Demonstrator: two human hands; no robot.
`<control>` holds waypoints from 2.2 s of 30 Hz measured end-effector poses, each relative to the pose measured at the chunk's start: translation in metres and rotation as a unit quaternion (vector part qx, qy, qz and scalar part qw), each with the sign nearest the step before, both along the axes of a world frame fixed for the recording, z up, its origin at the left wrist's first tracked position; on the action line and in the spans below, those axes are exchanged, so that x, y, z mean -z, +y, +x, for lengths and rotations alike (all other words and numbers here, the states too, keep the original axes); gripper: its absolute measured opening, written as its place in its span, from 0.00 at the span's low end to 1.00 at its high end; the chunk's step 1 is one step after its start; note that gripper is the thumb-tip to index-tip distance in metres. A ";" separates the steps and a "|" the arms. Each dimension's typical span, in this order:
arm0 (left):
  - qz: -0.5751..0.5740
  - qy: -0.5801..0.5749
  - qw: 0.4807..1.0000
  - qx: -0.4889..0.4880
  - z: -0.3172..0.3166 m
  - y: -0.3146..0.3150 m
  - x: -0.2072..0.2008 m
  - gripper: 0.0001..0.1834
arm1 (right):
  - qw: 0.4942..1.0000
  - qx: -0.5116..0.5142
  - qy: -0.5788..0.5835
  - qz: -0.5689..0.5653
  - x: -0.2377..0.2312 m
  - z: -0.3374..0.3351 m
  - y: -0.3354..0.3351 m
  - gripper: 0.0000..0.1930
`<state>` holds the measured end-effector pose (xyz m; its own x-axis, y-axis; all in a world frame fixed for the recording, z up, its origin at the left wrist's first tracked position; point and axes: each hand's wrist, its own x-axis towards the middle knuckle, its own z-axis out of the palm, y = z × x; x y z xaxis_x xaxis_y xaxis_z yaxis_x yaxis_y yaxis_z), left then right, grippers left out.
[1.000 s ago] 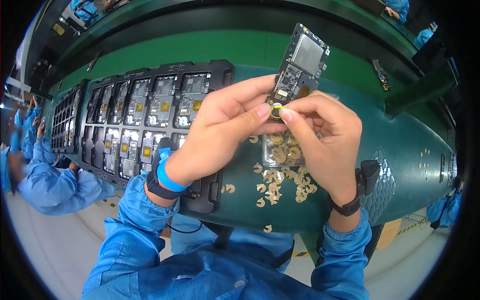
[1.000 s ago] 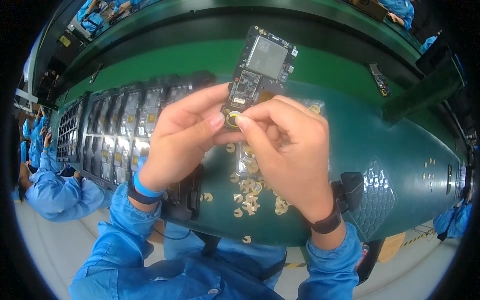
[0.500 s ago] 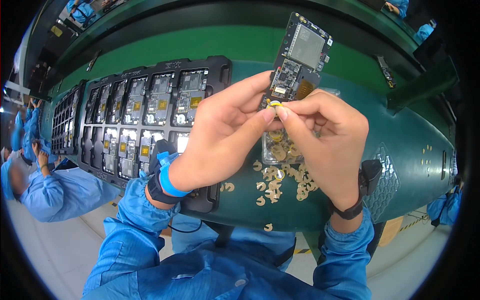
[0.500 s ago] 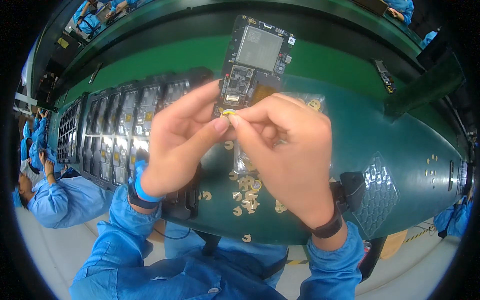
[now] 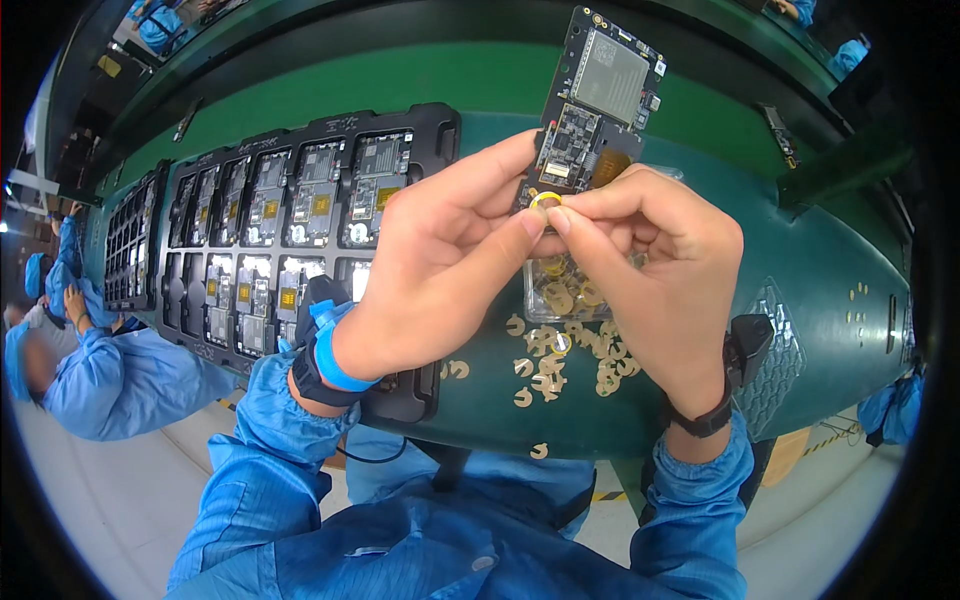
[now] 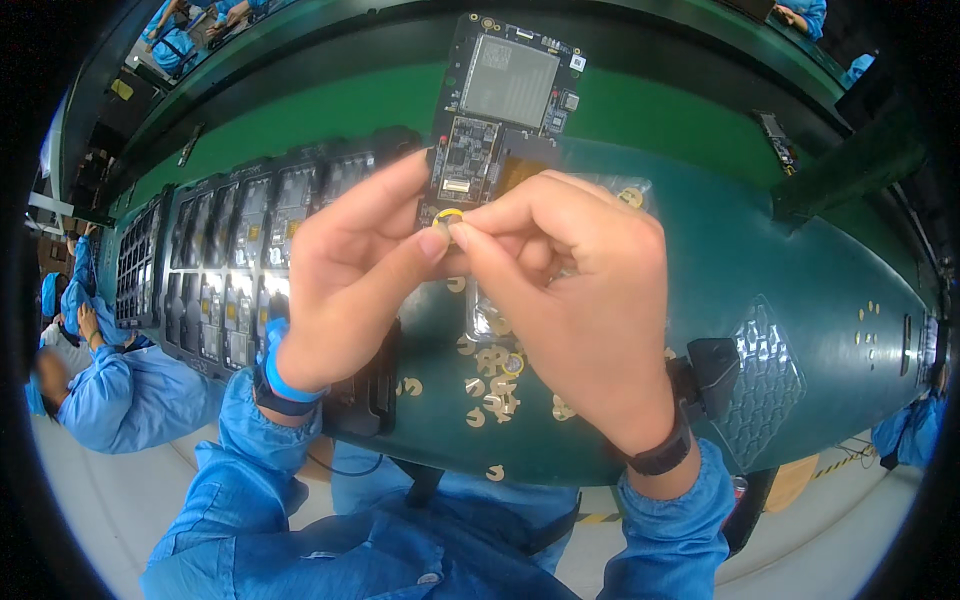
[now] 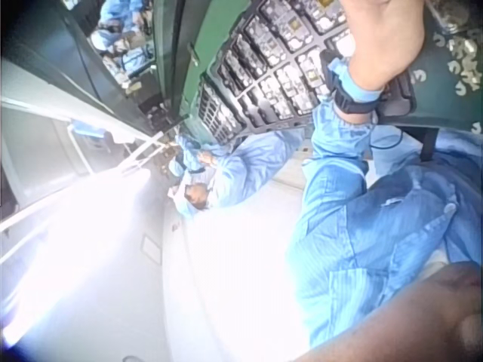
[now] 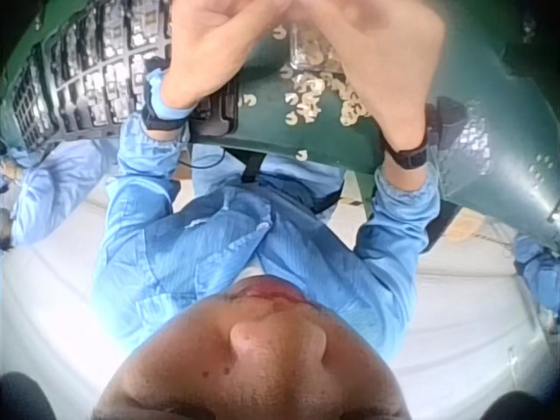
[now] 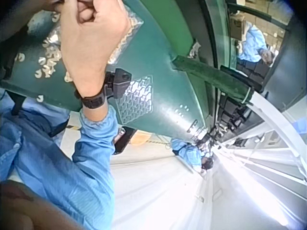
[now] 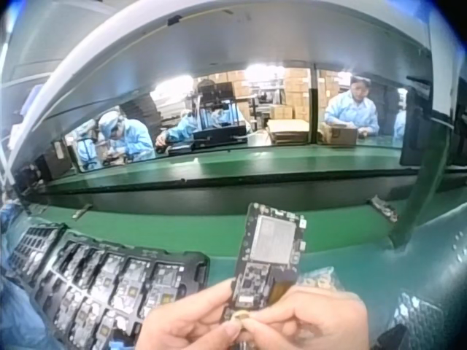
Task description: Assembling electronic components onto circuit boards on a production line.
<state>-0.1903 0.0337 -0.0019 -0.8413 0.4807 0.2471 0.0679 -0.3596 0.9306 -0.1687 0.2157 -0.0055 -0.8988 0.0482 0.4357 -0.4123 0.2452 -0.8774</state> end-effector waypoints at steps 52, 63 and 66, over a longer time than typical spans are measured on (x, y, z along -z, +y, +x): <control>0.011 -0.020 1.000 0.011 -0.012 -0.022 -0.019 0.24 | 0.981 -0.053 -0.162 -0.092 -0.042 -0.011 0.001 0.10; -0.348 0.152 0.898 -0.222 0.005 -0.135 -0.037 0.23 | 0.960 0.089 -0.267 0.016 0.015 -0.182 0.135 0.17; -0.448 0.154 0.848 -0.238 0.019 -0.169 -0.010 0.14 | 0.917 0.138 -0.333 0.173 0.038 -0.202 0.176 0.19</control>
<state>-0.1714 -0.1355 0.0081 -0.9549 0.2151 0.2049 0.2956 0.6189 0.7278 -0.3704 0.3916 -0.0435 -0.9455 0.2754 -0.1735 0.3062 0.5713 -0.7615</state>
